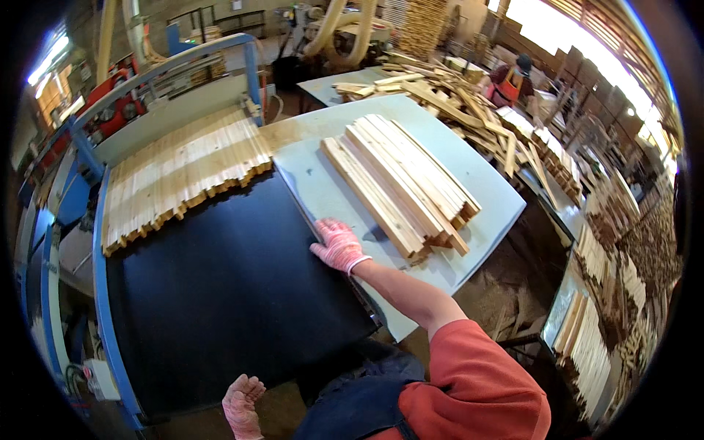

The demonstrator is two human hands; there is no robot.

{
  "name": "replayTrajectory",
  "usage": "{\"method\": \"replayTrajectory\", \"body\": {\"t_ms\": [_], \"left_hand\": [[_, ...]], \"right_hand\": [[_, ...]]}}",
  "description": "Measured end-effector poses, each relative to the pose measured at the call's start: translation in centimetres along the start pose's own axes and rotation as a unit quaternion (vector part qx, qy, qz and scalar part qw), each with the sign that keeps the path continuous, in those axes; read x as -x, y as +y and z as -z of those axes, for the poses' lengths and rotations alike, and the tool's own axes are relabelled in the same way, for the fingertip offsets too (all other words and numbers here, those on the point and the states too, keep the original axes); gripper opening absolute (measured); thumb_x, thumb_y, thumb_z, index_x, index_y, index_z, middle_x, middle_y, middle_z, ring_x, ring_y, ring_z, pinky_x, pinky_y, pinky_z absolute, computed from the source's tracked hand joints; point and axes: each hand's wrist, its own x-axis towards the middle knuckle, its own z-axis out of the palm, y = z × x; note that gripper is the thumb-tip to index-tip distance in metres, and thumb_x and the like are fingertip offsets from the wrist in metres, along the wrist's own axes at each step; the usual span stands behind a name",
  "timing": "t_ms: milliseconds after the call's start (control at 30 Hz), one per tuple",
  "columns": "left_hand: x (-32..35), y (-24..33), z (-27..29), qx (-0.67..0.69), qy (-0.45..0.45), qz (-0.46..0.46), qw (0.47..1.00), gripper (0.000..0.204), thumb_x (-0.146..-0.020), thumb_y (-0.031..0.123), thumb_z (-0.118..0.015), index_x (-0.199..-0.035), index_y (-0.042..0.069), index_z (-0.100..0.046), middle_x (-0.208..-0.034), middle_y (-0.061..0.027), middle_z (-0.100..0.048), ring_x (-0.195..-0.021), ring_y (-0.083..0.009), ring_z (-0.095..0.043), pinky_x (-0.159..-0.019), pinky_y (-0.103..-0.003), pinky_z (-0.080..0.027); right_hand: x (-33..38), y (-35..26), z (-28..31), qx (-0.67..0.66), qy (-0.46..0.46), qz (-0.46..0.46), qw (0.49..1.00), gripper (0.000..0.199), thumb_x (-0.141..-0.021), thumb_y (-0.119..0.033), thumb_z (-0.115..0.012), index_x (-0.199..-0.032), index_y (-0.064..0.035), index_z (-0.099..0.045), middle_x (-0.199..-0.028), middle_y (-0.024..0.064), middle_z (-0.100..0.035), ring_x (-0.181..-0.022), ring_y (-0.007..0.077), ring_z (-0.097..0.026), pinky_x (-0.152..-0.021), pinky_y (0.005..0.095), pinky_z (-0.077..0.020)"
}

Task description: The person sorts and stacks wooden planks on a metal table and a conveyor belt in a workshop. They pick up stacks of planks, arrange them, and feed individual pieces into a processing machine.

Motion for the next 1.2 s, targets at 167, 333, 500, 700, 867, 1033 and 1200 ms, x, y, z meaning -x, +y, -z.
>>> {"method": "replayTrajectory", "body": {"t_ms": [167, 333, 500, 700, 867, 1033, 1200], "left_hand": [[-4.8, 1.4, -5.3, -0.032, -0.077, 0.014, 0.996, 0.062, -0.097, 0.046, -0.073, -0.134, -0.003, -0.067, -0.114, -0.0182, -0.078, -0.1, -0.0287, -0.078, -0.092, -0.044, -0.063], [-7.8, 1.4, -12.6, -0.075, -0.185, 0.063, 0.978, 0.065, -0.1, 0.045, -0.07, -0.14, -0.005, -0.062, -0.121, -0.0203, -0.076, -0.108, -0.0302, -0.076, -0.1, -0.046, -0.06], [-10.9, -1.0, -20.2, -0.075, -0.301, 0.063, 0.949, 0.062, -0.101, 0.041, -0.07, -0.143, -0.005, -0.061, -0.127, -0.0205, -0.074, -0.112, -0.0292, -0.074, -0.104, -0.046, -0.057], [-13.8, -1.9, -37.1, -0.155, -0.343, 0.008, 0.926, 0.059, -0.101, 0.031, -0.068, -0.146, -0.005, -0.059, -0.125, -0.0161, -0.074, -0.11, -0.0209, -0.07, -0.099, -0.038, -0.056], [-17.7, -7.1, -53.1, -0.344, -0.286, 0.034, 0.894, 0.081, -0.101, 0.03, -0.071, -0.164, -0.002, -0.031, -0.134, -0.021, -0.068, -0.112, -0.0235, -0.066, -0.099, -0.037, -0.054], [-21.5, -11.4, -61.6, -0.577, -0.161, -0.047, 0.799, 0.113, -0.088, 0.058, -0.08, -0.167, 0.001, -0.021, -0.14, -0.0334, -0.06, -0.133, -0.0444, -0.059, -0.113, -0.044, -0.047], [-22.7, -12.6, -62.0, -0.485, -0.131, -0.076, 0.861, 0.117, -0.089, 0.069, -0.074, -0.165, -0.004, -0.023, -0.153, -0.0371, -0.048, -0.143, -0.0451, -0.05, -0.118, -0.044, -0.041]], "right_hand": [[7.5, -0.1, 3.3, -0.099, -0.03, 0.025, 0.994, 0.073, -0.096, -0.046, -0.067, -0.153, -0.0028, -0.05, -0.153, 0.0226, -0.054, -0.145, 0.0399, -0.047, -0.123, 0.0477, -0.0355], [16.2, 3.8, 6.7, -0.093, 0.05, -0.012, 0.994, 0.07, -0.095, -0.04, -0.073, -0.151, -0.0031, -0.054, -0.147, 0.0217, -0.06, -0.137, 0.0398, -0.055, -0.116, 0.0491, -0.0439], [20.8, 12.1, 14.5, -0.039, 0.239, -0.08, 0.967, 0.07, -0.089, -0.026, -0.082, -0.149, -0.0016, -0.055, -0.138, 0.0215, -0.065, -0.128, 0.039, -0.061, -0.11, 0.0482, -0.0494], [20.2, 20.4, 20.2, -0.022, 0.031, -0.315, 0.948, 0.081, -0.092, -0.049, -0.074, -0.153, -0.0012, -0.051, -0.14, 0.0247, -0.062, -0.129, 0.0394, -0.061, -0.108, 0.045, -0.0506], [19.6, 23.5, 18.9, -0.043, -0.048, -0.261, 0.963, 0.076, -0.095, -0.05, -0.068, -0.151, -0.0015, -0.052, -0.129, 0.024, -0.07, -0.117, 0.0401, -0.069, -0.1, 0.0458, -0.0548], [20.2, 25.5, 19.3, -0.067, -0.039, -0.187, 0.979, 0.066, -0.097, -0.046, -0.064, -0.147, -0.0039, -0.055, -0.115, 0.0224, -0.075, -0.096, 0.0401, -0.074, -0.084, 0.0499, -0.0583], [20.6, 26.2, 20.4, -0.101, 0.066, -0.116, 0.986, 0.059, -0.094, -0.036, -0.07, -0.14, -0.0004, -0.062, -0.093, 0.0167, -0.075, -0.076, 0.037, -0.073, -0.064, 0.0475, -0.0579]]}}
